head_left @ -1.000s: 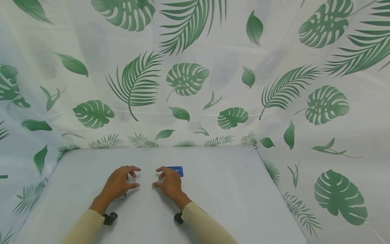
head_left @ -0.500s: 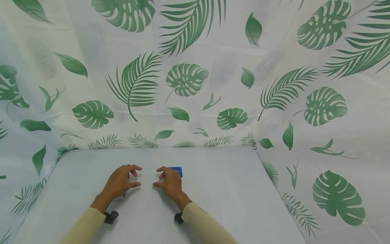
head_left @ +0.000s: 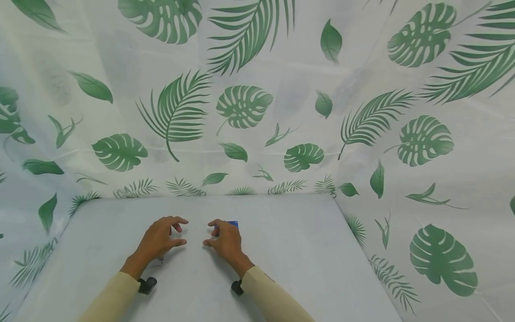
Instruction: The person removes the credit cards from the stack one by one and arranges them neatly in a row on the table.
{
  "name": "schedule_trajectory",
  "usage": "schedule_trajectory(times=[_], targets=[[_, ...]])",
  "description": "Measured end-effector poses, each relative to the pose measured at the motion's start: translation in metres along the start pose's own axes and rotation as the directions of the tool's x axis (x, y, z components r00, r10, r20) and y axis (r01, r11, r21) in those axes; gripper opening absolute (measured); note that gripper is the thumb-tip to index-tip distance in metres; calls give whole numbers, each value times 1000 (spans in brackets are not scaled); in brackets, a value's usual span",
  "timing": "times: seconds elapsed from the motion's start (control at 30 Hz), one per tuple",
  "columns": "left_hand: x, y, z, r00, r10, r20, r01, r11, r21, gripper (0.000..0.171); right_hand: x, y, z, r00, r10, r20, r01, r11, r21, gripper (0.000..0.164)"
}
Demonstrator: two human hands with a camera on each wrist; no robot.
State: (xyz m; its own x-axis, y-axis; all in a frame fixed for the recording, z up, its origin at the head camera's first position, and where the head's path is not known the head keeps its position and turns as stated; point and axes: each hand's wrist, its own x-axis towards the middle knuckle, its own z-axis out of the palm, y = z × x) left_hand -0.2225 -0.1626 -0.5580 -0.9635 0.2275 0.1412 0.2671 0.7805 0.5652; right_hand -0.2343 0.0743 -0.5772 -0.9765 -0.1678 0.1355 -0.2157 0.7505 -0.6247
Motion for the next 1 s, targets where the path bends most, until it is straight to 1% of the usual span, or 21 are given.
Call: schedule_trajectory(times=[0.13, 0.3, 0.53, 0.83, 1.0], targets=[[3, 1, 1, 1000, 7, 5, -7, 1000, 0, 56, 0, 1, -3, 1000, 1, -4, -1, 1000, 2, 50], [8, 2, 2, 1000, 14, 14, -14, 1000, 6, 56, 0, 2, -5, 1000, 23, 0, -23, 1000, 9, 50], [11, 6, 2, 1000, 17, 17, -16, 1000, -17, 57, 1, 6, -9, 1000, 9, -26, -8, 1000, 3, 50], [14, 9, 5, 1000, 7, 24, -6, 999, -34, 57, 3, 10, -11, 998, 55, -23, -56, 998, -30, 53], [16, 11, 7, 1000, 9, 20, -8, 1000, -26, 56, 4, 14, -14, 998, 53, -28, -54, 998, -30, 53]])
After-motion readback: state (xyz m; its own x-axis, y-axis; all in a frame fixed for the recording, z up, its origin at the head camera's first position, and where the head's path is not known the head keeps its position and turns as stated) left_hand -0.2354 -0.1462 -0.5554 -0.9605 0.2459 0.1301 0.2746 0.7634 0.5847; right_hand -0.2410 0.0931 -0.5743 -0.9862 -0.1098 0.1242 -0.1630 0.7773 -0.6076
